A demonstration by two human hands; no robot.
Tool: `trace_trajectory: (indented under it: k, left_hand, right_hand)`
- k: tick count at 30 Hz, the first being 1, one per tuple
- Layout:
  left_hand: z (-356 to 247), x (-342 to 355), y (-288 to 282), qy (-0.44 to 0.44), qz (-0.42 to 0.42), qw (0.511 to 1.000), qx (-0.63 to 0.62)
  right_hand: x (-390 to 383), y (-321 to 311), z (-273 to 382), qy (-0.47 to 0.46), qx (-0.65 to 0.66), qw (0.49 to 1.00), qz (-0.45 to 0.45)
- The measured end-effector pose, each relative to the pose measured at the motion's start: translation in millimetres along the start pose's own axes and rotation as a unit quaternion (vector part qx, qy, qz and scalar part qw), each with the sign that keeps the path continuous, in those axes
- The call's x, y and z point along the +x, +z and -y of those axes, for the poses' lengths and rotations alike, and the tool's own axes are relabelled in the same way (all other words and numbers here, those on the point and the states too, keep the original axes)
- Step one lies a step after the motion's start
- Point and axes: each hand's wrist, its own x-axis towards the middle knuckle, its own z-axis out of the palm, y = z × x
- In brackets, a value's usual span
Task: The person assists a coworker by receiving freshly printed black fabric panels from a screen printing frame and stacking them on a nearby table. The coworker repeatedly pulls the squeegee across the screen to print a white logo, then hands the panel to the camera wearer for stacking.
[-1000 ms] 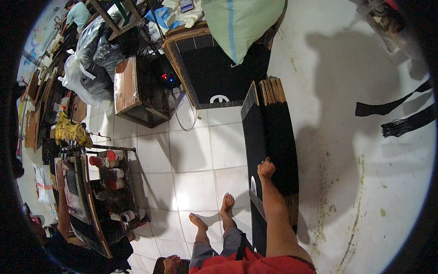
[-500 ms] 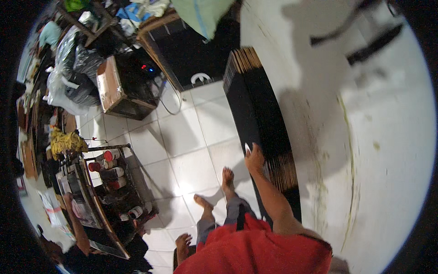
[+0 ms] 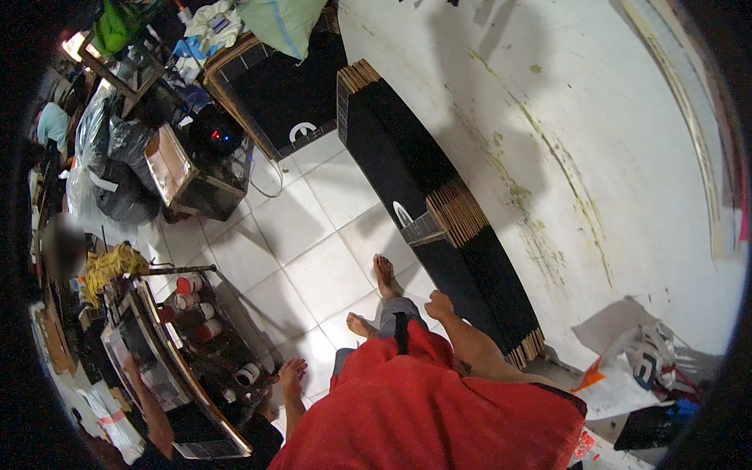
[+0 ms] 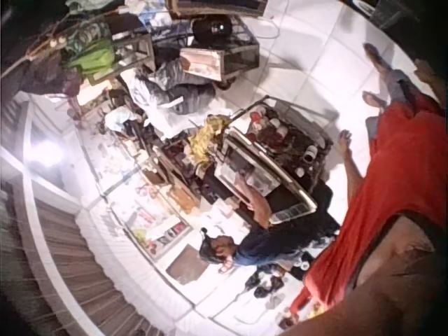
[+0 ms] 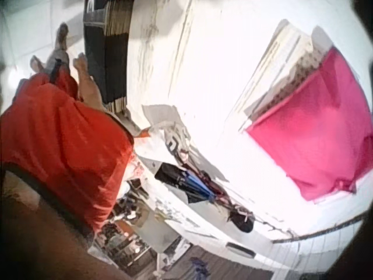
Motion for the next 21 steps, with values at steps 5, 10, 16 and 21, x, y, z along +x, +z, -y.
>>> trace_trajectory:
  k: [5, 10, 16, 21]
  left_hand:
    - [64, -9, -64, -0.042, -0.006, 0.998, -0.037]
    - [152, -20, -102, -0.137, -0.014, 0.99, -0.007]
    - [192, -41, -91, -0.132, -0.023, 0.986, -0.096]
    - [175, -76, -34, -0.101, -0.072, 0.988, -0.095]
  right_hand:
    - [-50, 30, -35, -0.053, -0.051, 0.997, 0.007]
    - [-65, 31, -19, -0.06, 0.026, 0.998, -0.012]
    - [-45, 18, 15, -0.137, 0.055, 0.988, -0.036]
    - [-14, 13, 22, -0.178, 0.089, 0.98, 0.003]
